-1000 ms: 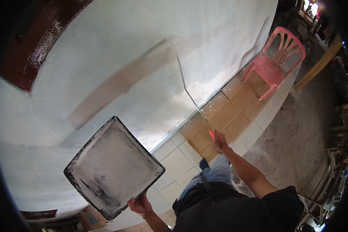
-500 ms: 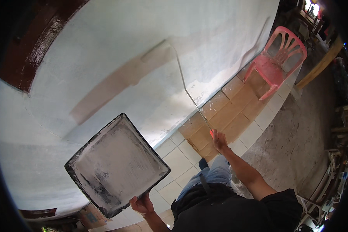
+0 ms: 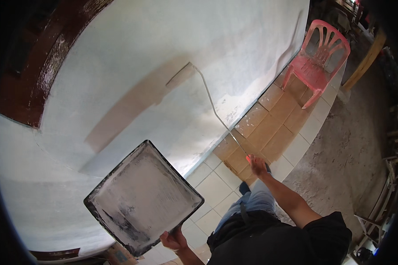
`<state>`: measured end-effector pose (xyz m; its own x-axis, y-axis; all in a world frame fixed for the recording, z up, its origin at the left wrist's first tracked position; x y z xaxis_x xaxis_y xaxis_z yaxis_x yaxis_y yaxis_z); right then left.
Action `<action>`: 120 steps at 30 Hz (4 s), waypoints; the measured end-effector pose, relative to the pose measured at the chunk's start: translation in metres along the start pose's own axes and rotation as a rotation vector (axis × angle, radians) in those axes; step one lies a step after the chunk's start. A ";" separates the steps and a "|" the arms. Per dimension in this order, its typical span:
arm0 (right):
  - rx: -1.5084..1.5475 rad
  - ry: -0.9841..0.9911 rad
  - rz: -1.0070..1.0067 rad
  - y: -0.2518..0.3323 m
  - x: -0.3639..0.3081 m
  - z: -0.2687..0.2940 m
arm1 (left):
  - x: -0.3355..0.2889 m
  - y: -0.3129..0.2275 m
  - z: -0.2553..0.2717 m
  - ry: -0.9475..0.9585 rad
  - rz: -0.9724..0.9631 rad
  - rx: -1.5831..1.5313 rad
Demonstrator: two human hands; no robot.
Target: The person applies white paint from a paint tray onto a wall using a paint roller.
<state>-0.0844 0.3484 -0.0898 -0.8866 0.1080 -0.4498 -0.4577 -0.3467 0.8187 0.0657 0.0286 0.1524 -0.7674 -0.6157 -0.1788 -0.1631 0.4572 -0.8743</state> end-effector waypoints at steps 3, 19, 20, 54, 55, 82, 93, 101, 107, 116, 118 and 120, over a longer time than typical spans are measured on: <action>0.082 -0.060 0.017 0.017 0.012 0.001 | 0.001 0.001 0.004 -0.001 -0.002 0.021; 0.050 -0.103 0.149 -0.015 0.017 -0.003 | 0.000 0.006 0.002 0.077 -0.044 0.079; 0.053 -0.119 0.140 0.000 0.014 0.002 | -0.002 0.005 0.000 0.084 -0.052 0.096; 0.066 -0.043 0.143 0.032 0.022 0.014 | 0.000 0.006 -0.004 0.014 -0.071 0.107; 0.058 -0.004 0.121 0.050 0.025 0.022 | 0.004 0.007 0.007 0.001 -0.055 0.073; 0.158 -0.183 0.408 0.166 0.065 0.053 | 0.014 0.008 0.003 -0.021 -0.045 -0.108; -0.151 -0.210 0.250 -0.033 0.039 0.008 | 0.018 0.010 0.018 -0.016 0.065 -0.220; -0.047 -0.212 0.213 -0.001 0.029 0.009 | 0.019 0.009 0.019 -0.004 0.069 -0.194; 0.320 -0.035 -0.020 0.055 0.022 0.002 | 0.014 -0.004 0.017 0.000 0.051 -0.151; 0.341 -0.025 -0.116 0.008 -0.066 0.021 | 0.011 -0.012 0.021 0.034 0.163 -0.214; 0.479 0.011 -0.285 0.014 -0.093 0.042 | 0.007 -0.012 0.022 0.062 0.201 -0.208; 0.524 0.075 -0.316 0.016 -0.103 0.057 | 0.007 -0.010 0.026 0.040 0.226 -0.205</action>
<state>-0.0039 0.3851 -0.0101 -0.7043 0.0582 -0.7075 -0.6866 0.1972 0.6997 0.0779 0.0027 0.1478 -0.8217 -0.4600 -0.3365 -0.1047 0.7022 -0.7042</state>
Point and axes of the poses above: each hand's wrist, its own x-axis towards the middle knuckle, its own z-axis out of the back of the hand, y = z × x, the point moved 1 cm from there along x, towards the middle knuckle, and after that the axes turned 4 degrees about x, right-handed, at the moved point
